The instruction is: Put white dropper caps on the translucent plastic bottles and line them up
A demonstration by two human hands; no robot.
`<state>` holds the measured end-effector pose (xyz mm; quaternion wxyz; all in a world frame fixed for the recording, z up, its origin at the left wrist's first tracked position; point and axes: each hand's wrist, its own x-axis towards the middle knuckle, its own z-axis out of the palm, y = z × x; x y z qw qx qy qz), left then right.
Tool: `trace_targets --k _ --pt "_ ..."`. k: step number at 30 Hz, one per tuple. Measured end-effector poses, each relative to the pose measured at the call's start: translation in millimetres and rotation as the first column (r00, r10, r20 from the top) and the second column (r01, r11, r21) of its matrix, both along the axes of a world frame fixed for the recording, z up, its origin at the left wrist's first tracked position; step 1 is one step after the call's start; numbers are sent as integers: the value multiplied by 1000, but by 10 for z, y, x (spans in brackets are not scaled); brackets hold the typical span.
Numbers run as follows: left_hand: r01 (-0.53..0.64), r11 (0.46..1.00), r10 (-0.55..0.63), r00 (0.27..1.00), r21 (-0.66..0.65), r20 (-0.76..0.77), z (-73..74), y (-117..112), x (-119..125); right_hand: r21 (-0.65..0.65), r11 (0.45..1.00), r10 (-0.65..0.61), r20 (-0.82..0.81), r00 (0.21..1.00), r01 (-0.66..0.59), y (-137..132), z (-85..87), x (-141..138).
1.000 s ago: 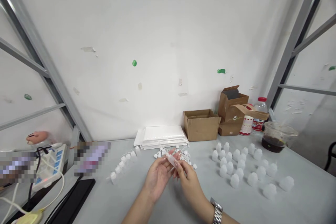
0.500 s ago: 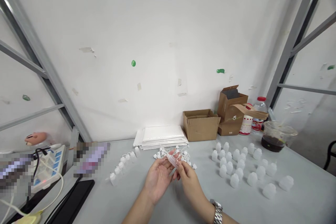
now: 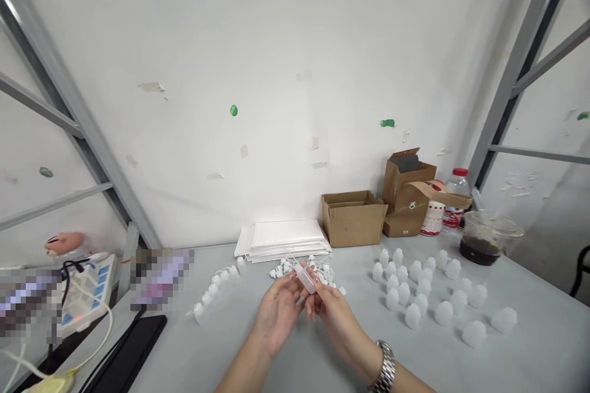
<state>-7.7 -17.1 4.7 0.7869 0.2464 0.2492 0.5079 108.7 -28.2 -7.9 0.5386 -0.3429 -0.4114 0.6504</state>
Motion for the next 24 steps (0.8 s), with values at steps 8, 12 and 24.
trace_targets --k 8,12,24 --pt "-72 991 91 979 109 -181 -57 11 23 29 998 -56 104 993 53 5 -20 -16" --pt "-129 969 205 897 212 -391 -45 101 -82 53 991 -131 125 984 125 61 -21 40" --pt "-5 815 561 -244 579 -791 -482 450 -493 20 975 -221 132 966 220 66 -65 72"
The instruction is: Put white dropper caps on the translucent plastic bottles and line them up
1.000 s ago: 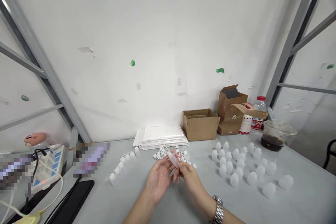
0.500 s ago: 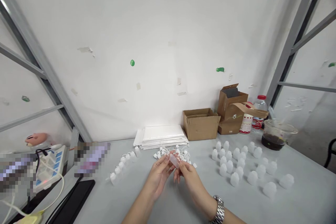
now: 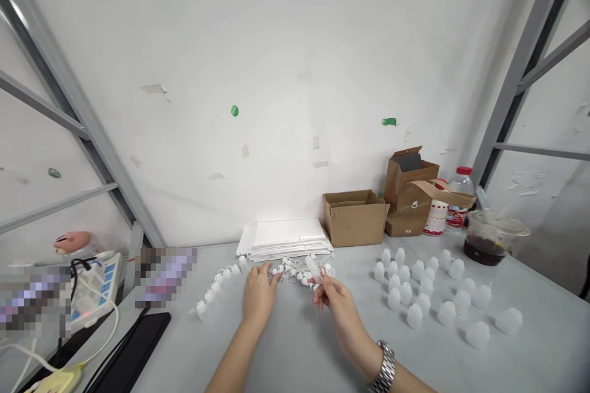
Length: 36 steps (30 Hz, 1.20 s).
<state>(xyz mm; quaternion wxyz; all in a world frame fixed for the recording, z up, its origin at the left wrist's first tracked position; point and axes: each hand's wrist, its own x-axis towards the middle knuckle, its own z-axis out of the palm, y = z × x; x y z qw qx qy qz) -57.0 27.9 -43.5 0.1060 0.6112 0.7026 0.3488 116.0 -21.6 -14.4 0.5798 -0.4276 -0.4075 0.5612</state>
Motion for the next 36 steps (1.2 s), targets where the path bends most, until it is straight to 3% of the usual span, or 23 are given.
trace_targets --k 8,15,20,26,28,32,36 --pt "-22 998 19 998 52 58 3 15 20 -14 1000 5 36 999 -5 -19 37 -15" --pt "-22 997 3 964 69 265 15 -4 40 -10 1000 20 17 1000 -20 -6 4 -18" --pt "9 996 -51 877 90 477 103 24 59 -13 999 36 24 999 -36 -22 47 -17" --pt "186 974 -225 738 128 636 267 -56 161 3 995 98 59 993 -98 -21 17 -54" --pt "196 969 -246 711 151 659 296 -105 198 19 994 108 68 992 -109 -15 -16 -66" --pt "167 972 -232 799 166 555 304 -164 229 2 993 118 88 989 -118 -14 -42 -69" --pt "231 947 -295 901 224 317 247 -177 231 -36 989 149 87 985 -147 -9 -27 -76"
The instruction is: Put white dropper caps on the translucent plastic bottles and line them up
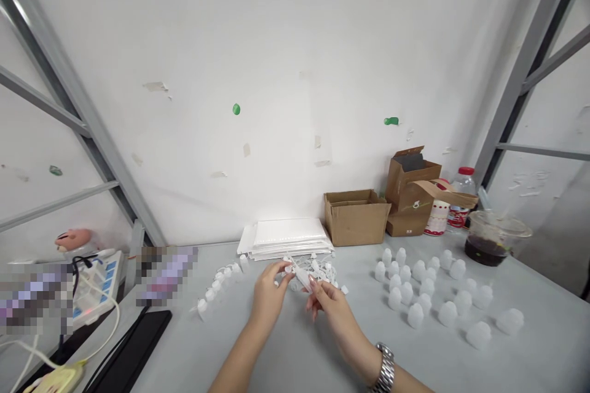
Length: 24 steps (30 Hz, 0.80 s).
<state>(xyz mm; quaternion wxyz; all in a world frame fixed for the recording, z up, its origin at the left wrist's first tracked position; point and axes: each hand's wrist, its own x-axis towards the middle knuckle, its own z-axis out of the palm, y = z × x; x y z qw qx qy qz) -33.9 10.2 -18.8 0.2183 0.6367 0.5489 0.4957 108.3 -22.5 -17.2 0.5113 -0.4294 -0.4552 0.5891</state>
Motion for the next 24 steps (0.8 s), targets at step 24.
trace_targets --k 24 --pt "217 952 -150 946 -215 287 294 -86 -84 -86 975 195 -89 977 -203 116 140 206"
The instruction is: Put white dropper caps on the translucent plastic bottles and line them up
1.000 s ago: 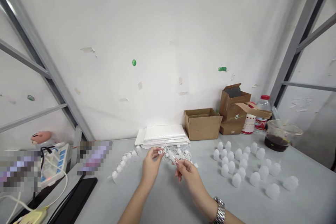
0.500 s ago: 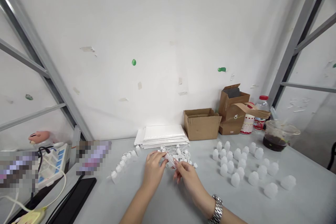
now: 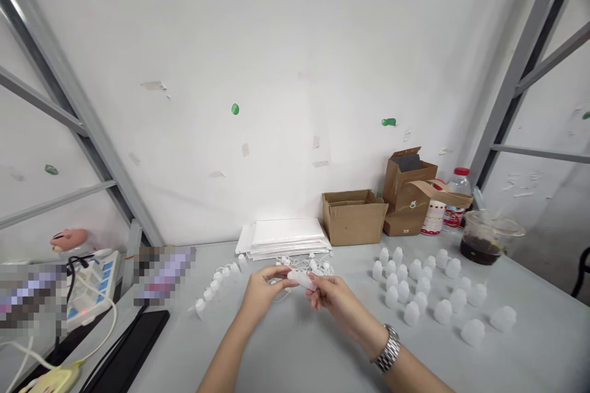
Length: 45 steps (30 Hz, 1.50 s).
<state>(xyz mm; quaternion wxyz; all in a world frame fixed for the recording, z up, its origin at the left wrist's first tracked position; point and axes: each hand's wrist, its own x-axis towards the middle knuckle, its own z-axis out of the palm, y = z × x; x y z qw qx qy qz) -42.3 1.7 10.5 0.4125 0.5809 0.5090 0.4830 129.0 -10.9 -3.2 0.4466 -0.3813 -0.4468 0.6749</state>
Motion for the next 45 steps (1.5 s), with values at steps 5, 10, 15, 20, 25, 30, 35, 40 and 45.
trace_targets --k 5,10,15,20,25,30,35,40,45 --pt "40 996 -25 985 -85 173 48 42 -48 -31 998 48 -63 997 -50 -1 2 5" --pt "57 991 -16 947 -117 321 8 32 3 0 998 67 -114 991 -67 -10 -59 -24" --pt "85 984 -4 885 -154 465 -27 -15 60 46 999 35 -129 991 -29 -22 -91 -51" --pt "40 983 48 883 -177 466 -15 -27 83 49 998 33 -88 996 -29 -33 -53 -60" --pt "16 984 76 862 -177 501 -5 -40 104 78 997 30 -45 999 -26 -51 -35 -65" --pt "69 975 62 826 -211 560 4 -46 109 80 997 25 -38 999 -22 -54 -47 -61" --pt "120 965 39 814 -233 579 5 -45 116 109 994 5 7 1000 -6 -58 -33 -67" --pt "231 945 -38 779 -231 625 -29 -47 129 211 973 -133 169 977 96 -76 -29 -101" --pt "208 948 1 758 -242 652 -83 -46 156 429 889 -313 323 893 157 -158 -4 -95"
